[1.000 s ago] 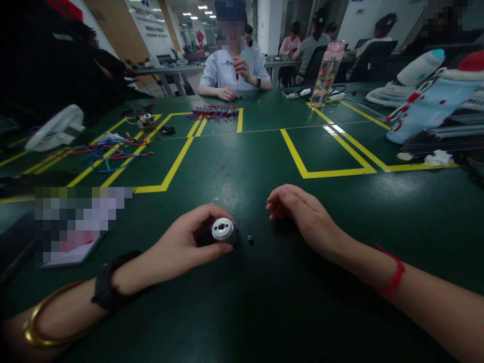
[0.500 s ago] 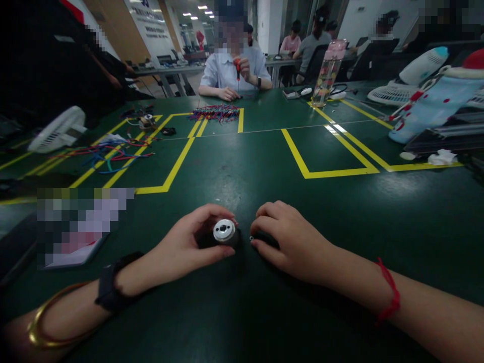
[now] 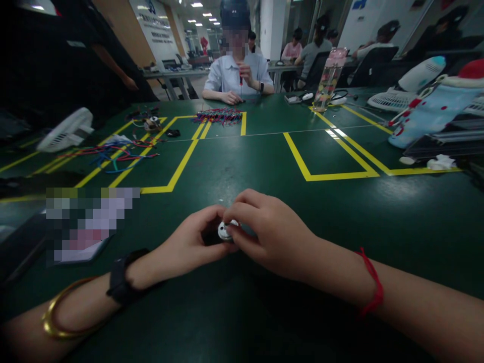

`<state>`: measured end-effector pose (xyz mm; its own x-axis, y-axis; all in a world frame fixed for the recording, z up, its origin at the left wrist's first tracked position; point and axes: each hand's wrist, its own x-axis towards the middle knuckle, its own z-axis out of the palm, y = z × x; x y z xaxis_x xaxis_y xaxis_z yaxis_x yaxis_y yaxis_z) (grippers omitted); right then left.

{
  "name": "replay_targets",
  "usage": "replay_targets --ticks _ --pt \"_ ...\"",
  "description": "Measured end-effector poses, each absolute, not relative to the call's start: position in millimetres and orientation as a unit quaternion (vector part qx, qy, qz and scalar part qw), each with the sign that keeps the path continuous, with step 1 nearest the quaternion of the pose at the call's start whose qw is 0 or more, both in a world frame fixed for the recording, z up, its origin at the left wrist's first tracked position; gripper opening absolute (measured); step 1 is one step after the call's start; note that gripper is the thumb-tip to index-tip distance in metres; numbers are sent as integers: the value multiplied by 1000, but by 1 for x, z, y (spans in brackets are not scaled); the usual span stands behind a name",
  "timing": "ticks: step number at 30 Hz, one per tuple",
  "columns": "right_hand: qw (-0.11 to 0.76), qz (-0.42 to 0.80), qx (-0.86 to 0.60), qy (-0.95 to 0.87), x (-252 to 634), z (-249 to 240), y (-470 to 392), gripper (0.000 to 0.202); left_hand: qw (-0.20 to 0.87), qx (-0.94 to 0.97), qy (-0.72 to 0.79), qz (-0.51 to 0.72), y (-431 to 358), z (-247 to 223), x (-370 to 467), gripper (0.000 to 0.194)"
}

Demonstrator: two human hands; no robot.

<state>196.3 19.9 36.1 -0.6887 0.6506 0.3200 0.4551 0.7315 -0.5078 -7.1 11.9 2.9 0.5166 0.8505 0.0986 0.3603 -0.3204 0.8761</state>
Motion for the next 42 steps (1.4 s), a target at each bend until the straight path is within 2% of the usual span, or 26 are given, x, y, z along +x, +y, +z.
replay_targets --ticks 3,7,13,16,22,27,32,34,36,38,42 --pt "225 192 -308 -904 196 38 22 16 437 755 392 293 12 2 -7 30" --pt "289 223 -346 -864 208 40 25 13 468 740 384 293 12 5 -7 31" --pt "328 345 -500 -723 241 11 33 45 480 735 381 290 11 8 -7 31" --pt "354 382 -505 -688 251 -4 34 45 468 741 390 281 10 8 -7 31" --pt "297 363 -489 -736 250 -5 29 48 459 747 397 272 10 8 -8 31" --pt "255 307 -479 -782 248 -6 27 45 463 744 395 276 10 9 -7 31" --pt "163 193 -405 -878 241 5 29 28 454 746 398 280 11 9 -6 30" --pt "141 212 -377 -891 234 16 29 29 465 741 392 285 11 9 -6 29" --pt "177 257 -365 -877 223 28 29 30 468 739 390 289 10 8 -6 28" --pt "247 247 -354 -868 211 38 28 26 456 742 395 292 10 6 -6 28" --pt "277 218 -298 -887 196 50 28 7 433 747 408 295 10 3 -6 27"
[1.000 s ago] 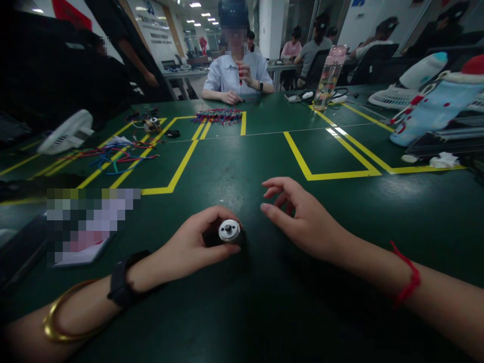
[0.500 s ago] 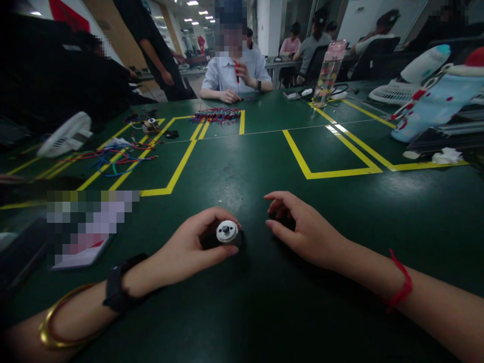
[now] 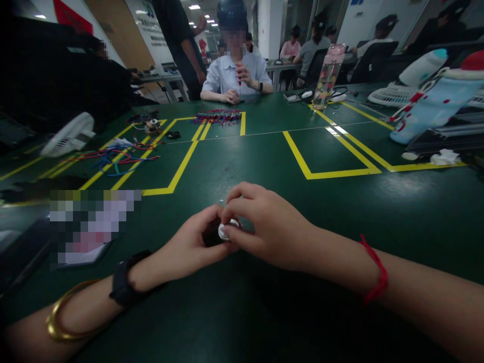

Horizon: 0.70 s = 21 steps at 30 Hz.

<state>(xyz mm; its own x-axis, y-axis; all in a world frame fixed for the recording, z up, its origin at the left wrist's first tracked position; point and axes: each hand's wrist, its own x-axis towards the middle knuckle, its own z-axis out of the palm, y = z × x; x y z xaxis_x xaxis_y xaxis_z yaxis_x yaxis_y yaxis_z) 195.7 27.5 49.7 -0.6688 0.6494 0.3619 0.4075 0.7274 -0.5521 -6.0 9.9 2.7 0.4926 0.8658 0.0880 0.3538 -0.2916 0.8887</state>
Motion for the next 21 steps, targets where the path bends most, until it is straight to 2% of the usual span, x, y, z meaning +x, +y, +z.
replay_targets --ticks 4,8,12,16,21 --pt "324 217 -330 -860 209 46 28 7 451 744 397 291 10 5 -6 28" --pt "203 241 -351 -882 229 24 24 9 453 749 390 285 9 8 -6 28" --pt "156 229 -357 -892 234 7 20 14 443 754 396 281 9 8 -7 27" --pt "236 336 -407 -816 237 7 21 20 437 753 407 275 9 8 -8 28" --pt "421 502 -488 -577 248 2 32 19 451 749 401 274 9 8 -8 29"
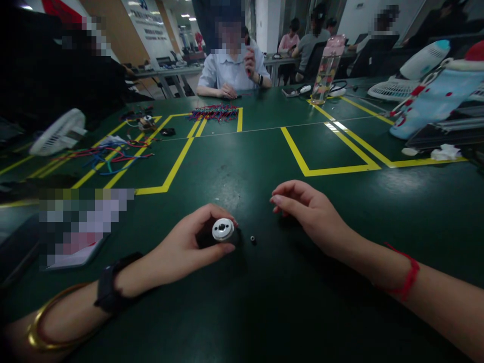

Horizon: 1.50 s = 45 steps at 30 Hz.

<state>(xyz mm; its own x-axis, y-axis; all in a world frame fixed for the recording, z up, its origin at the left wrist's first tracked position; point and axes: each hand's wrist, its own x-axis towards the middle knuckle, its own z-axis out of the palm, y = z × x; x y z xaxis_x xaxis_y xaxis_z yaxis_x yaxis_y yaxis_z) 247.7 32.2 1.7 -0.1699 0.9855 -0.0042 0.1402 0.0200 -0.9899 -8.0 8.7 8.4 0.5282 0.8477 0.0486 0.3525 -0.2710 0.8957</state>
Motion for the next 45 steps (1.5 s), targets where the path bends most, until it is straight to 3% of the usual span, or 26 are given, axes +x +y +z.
replay_targets --ticks 3,7,13,17,24,33,37,41,45 --pt "470 541 -485 -501 251 -3 39 13 454 746 403 275 9 9 -8 29" --pt "457 534 -486 -520 251 -3 38 14 450 749 405 270 8 9 -9 30" --pt "235 341 -426 -804 241 8 20 15 450 749 403 273 9 8 -8 30" --pt "174 247 -385 -872 232 12 18 9 448 751 395 282 10 7 -7 29" --pt "300 249 -349 -852 211 37 23 8 430 757 405 278 11 5 -6 27" --pt "249 260 -338 -869 196 40 19 11 422 759 411 278 11 3 -5 25" --pt "306 285 -387 -822 208 41 22 8 430 755 408 280 11 5 -5 26" --pt "302 414 -478 -713 230 24 31 20 442 756 394 279 11 7 -6 29" --pt "334 440 -512 -658 244 5 36 23 443 755 398 274 12 7 -7 29"
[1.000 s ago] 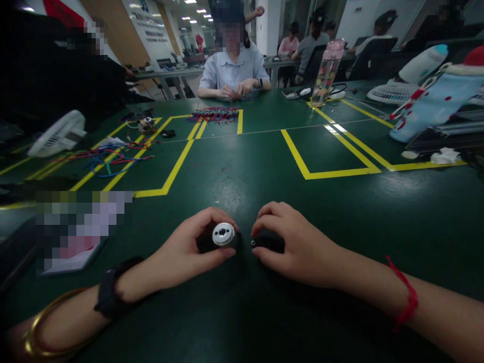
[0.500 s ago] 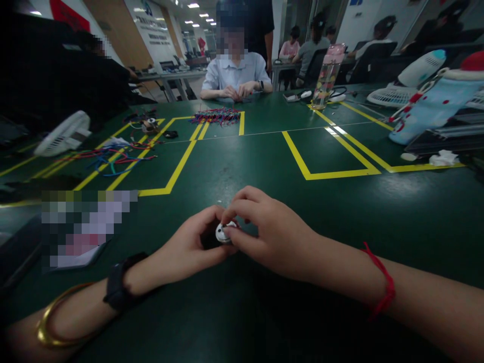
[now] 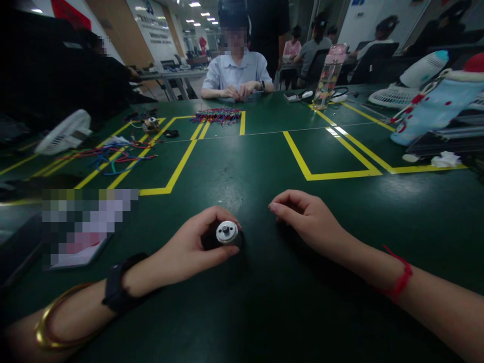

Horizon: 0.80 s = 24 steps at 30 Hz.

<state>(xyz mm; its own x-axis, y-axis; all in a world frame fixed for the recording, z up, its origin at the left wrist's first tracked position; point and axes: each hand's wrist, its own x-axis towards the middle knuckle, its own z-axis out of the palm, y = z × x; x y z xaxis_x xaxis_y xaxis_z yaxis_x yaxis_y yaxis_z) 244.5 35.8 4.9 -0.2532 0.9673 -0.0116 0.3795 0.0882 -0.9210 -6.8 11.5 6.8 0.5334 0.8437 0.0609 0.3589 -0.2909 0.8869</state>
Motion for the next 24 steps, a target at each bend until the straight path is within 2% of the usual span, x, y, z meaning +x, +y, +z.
replay_targets --ticks 3,10,16,19,24 --pt "342 448 -506 -653 247 2 34 23 442 757 397 273 12 7 -7 29" --pt "295 400 -478 -724 245 5 30 19 441 759 396 271 10 8 -7 28" --pt "190 302 -411 -839 224 18 32 10 425 760 406 277 10 6 -6 27" --pt "250 296 -383 -839 207 35 32 19 420 760 410 278 10 4 -6 26" --pt "247 268 -321 -874 193 55 32 3 405 765 416 280 11 3 -6 26"
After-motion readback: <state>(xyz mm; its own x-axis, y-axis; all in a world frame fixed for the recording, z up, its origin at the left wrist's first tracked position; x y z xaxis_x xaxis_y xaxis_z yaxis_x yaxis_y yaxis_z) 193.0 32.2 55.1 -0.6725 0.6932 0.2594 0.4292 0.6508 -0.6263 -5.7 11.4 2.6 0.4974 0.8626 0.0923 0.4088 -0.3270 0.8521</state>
